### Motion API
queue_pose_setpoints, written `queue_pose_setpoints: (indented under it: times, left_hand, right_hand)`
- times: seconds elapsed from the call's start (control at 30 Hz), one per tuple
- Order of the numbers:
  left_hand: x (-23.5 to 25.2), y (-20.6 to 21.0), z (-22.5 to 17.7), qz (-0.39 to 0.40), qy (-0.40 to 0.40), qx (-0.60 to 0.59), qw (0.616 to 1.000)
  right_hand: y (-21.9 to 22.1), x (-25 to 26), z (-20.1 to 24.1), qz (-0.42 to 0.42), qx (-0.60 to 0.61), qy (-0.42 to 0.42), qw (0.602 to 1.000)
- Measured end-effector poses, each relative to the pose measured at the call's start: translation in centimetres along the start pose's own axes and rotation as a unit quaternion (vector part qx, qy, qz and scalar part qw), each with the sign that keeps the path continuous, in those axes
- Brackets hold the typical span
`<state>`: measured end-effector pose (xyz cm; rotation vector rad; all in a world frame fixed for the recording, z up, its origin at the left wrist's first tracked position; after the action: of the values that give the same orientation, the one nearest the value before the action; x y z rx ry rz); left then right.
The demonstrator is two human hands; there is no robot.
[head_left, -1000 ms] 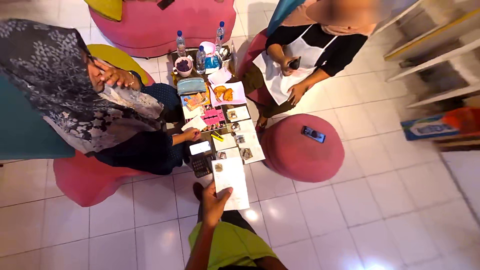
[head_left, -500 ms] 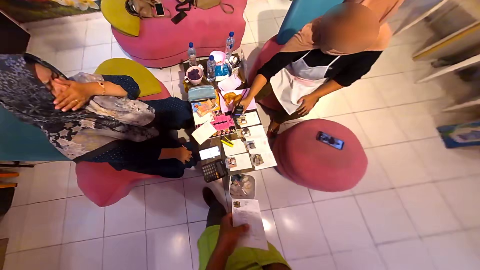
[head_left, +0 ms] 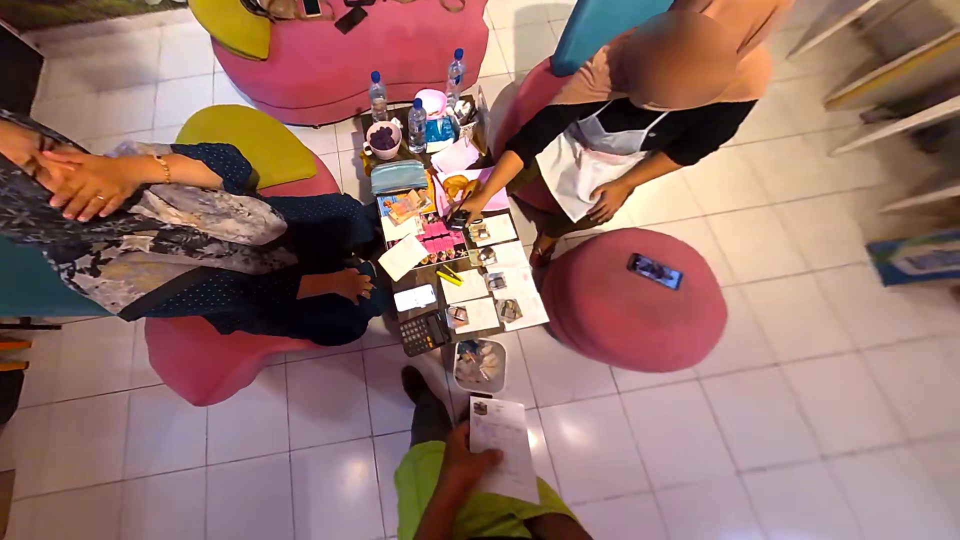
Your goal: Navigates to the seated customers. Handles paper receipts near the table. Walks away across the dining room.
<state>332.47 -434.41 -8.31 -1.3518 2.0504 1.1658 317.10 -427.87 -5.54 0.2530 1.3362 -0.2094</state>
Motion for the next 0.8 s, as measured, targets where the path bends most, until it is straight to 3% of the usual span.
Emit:
queue_pose_setpoints:
  times: [0.27, 0.4, 0.63, 0.8]
  left_hand:
    - [0.3, 0.1, 0.2, -0.003, -0.012, 0.01, 1.0]
    - [0.4, 0.2, 0.2, -0.002, -0.003, 0.018, 1.0]
    - [0.4, 0.5, 0.4, -0.003, -0.005, 0.023, 1.0]
    - [0.0, 0.7, 0.2, -0.006, -0.005, 0.025, 1.0]
  right_hand:
    - [-0.8, -2.1, 1.5, 0.001, -0.01, -0.027, 1.0]
    - [-0.3, -1.7, 0.8, -0.027, -0.014, -0.039, 0.999]
    - [-0.5, -2.1, 1.4, 0.012, -0.002, -0.019, 1.0]
    - [0.8, -0.6, -0.3, -0.01, -0.03, -0.025, 0.999]
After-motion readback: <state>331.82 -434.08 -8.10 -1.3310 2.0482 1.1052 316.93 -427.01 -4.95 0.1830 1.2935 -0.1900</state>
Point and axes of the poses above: each hand's wrist, its own x-axis towards the middle knuckle, its own y-axis out of the palm, z = x × y, the point moved 5 cm from there along x, towards the middle knuckle, and after that the axes turned 12 degrees about z, right-handed, at the moved point
